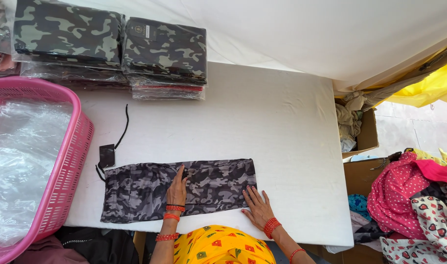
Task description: The person folds a pair of camouflage-patterned shorts on a white table, places a tag on them, and wraps the folded item in a clear plastic bag. They then repeat the process with a second pair of camouflage-patterned shorts, folding and wrapping them before stacking the packaged items.
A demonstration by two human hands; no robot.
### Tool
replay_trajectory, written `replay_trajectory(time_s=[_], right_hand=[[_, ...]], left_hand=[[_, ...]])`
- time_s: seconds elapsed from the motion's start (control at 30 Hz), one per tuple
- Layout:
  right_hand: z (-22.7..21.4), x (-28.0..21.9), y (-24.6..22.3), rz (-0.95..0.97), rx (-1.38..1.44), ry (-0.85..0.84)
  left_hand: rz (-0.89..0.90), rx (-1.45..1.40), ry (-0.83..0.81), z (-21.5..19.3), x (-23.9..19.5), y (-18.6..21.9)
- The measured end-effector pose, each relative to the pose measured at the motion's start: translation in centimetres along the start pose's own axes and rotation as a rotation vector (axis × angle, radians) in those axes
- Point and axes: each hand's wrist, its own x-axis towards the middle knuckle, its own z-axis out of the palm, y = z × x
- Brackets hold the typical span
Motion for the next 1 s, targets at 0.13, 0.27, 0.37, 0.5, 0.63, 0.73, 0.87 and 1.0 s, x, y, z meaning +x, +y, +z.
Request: replay_trajectory(time_s=[0.13, 0.27, 0.37, 0.5, 0.63, 0.73, 0.87, 1.0], right_hand=[[1.0, 0.2, 0.2, -0.001, 0.005, 0.016], [1.3, 0.6, 1.1, -0.01, 0.204, 0.32], [0.2, 2.5, 0.9, 0.21, 0.444, 0.47], [-0.6, 6.6, 1.4, 0.62, 0.513, 0.492], [-4.3, 8.4, 0.2, 0.778, 0.705, 0.19], [-2.9, 9.1, 0.6, 0.775, 0.71, 0.215], [1.6, 9.7, 2.1, 0.662, 0.782, 0.341], [2.7, 9.2, 3.0, 0.574, 0.984, 0.466]], left_hand=[[-0.115, 0.006, -0.117, -0.6, -0.3, 0.6], [-0.303, 0.274, -0.1, -1.3, -0.9, 2.2], [-0.196, 0.261, 0.057, -0.1, -1.6, 2.5], [0.004, 0.019, 0.016, 3.8, -2.7, 3.3], [-0.122, -0.249, -0.12, 6.8, -3.4, 3.8], [-0.146, -0.333, -0.18, 7.6, -3.4, 3.7], [-0.245, -0.476, -0.119, 7.7, -2.9, 3.2], [-0.265, -0.528, -0.053, 7.9, -1.4, 3.0]])
